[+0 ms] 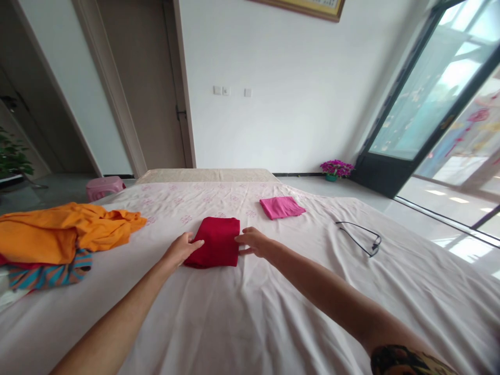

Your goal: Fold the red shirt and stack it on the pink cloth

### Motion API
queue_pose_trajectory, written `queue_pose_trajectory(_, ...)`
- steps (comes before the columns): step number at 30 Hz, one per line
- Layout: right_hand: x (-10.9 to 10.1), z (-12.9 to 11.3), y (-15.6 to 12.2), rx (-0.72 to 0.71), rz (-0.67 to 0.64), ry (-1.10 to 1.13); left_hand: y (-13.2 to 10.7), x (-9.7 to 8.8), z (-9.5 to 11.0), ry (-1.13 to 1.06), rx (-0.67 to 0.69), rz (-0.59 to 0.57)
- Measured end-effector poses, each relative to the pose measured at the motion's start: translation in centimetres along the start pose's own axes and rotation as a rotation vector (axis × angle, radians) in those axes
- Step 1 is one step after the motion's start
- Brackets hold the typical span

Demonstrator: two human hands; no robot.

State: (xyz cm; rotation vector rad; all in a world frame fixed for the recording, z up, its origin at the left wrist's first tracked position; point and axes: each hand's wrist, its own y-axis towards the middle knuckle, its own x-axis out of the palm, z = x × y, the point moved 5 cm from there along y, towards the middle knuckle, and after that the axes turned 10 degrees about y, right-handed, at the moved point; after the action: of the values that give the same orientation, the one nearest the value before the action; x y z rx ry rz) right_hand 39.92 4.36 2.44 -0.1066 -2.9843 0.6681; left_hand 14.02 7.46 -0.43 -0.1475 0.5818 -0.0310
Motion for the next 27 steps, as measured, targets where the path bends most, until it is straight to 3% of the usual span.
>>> queue_pose_trajectory(5,1.1,-0.1,0.9,0.065,0.004,0.003,0.3,0.9,0.6,-0.015,-0.007,-0.097)
queue_pose_trajectory(15,1.5,-0.8,1.4,0.071,-0.063,-0.098,0.1,0.5,0.6,-0.032,-0.042,-0.110)
queue_pose_trajectory(27,2.2,-0.7,1.2,0.138,0.015,-0.111,-1.7,0.3,0.5,-0.098,-0.056,-0.126)
